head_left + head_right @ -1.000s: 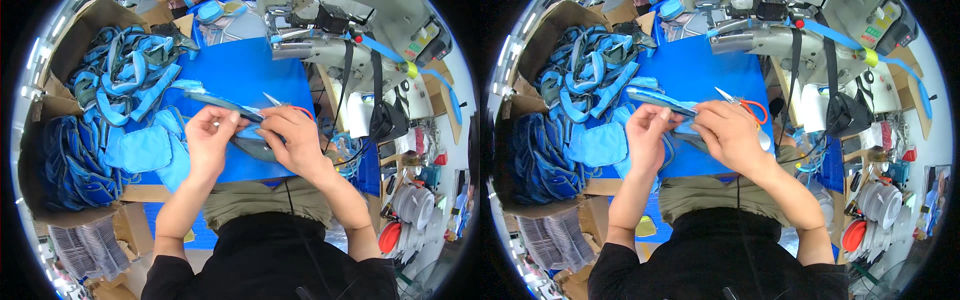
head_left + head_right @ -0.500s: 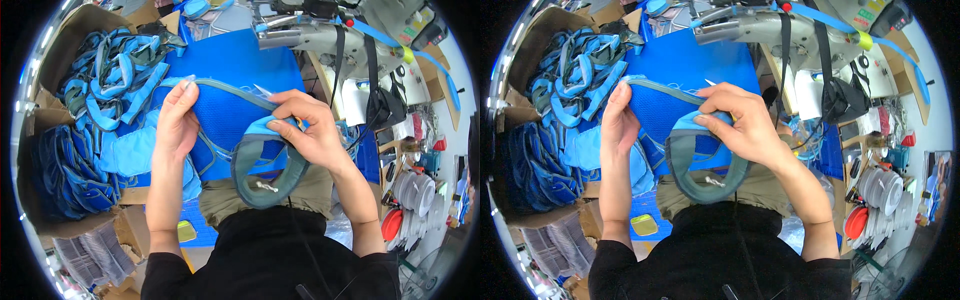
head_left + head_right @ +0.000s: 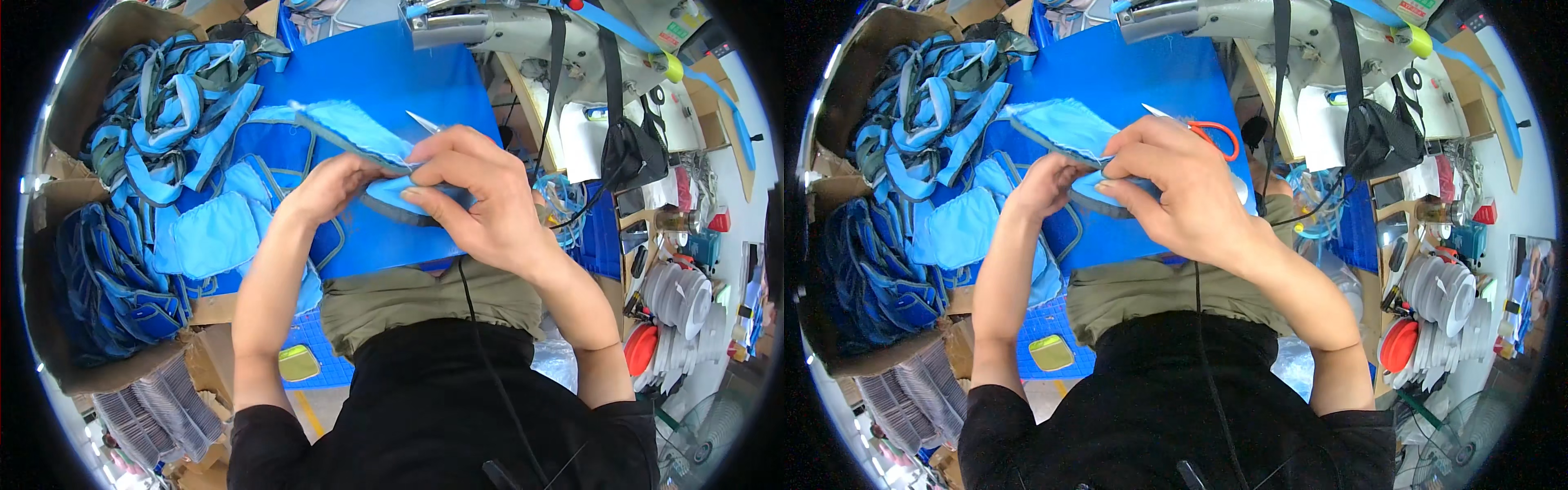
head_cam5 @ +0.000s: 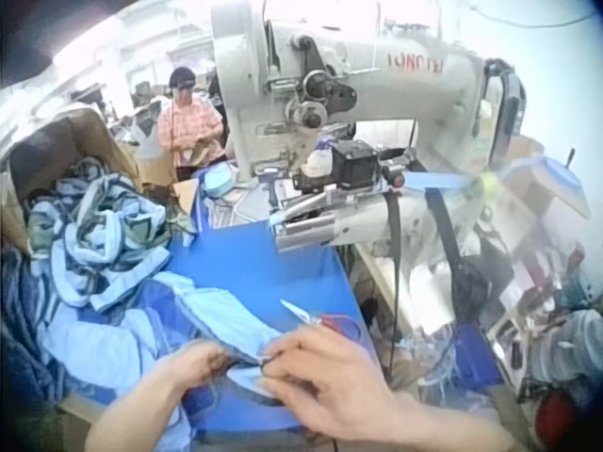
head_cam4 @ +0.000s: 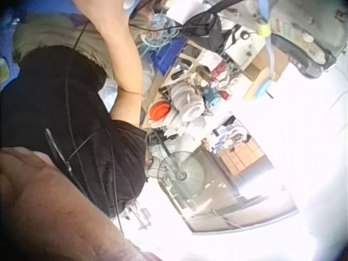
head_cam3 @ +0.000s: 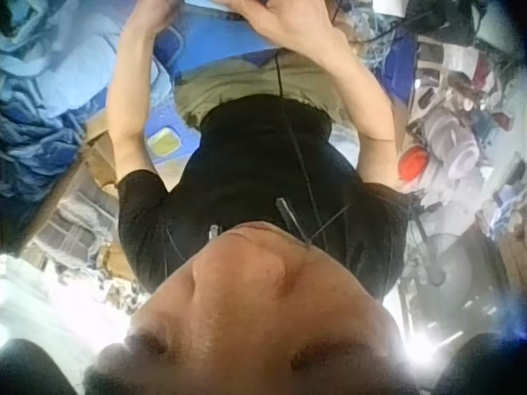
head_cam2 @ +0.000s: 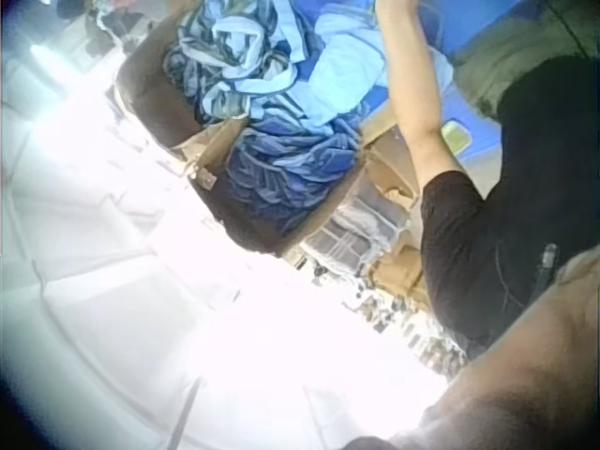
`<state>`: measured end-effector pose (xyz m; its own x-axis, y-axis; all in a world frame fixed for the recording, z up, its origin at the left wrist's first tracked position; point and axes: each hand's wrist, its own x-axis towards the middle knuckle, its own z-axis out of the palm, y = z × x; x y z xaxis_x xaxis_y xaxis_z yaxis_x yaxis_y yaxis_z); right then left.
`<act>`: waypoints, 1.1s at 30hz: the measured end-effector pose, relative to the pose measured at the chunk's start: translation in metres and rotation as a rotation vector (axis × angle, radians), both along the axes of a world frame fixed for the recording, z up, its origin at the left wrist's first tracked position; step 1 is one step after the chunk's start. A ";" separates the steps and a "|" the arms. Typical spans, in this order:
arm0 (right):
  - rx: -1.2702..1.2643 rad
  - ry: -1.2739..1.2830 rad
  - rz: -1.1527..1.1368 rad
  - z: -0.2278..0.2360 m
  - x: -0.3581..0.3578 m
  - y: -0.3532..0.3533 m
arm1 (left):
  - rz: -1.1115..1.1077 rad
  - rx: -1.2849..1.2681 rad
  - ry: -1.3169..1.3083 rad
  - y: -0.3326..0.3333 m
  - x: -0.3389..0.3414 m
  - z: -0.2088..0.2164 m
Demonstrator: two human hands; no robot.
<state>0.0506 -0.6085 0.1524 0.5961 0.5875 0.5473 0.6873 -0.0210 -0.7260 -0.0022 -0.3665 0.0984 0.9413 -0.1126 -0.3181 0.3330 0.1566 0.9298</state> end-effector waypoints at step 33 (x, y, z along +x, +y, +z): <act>-0.017 0.111 0.004 -0.012 -0.007 -0.023 | -0.183 1.081 -0.677 -0.009 -0.005 0.123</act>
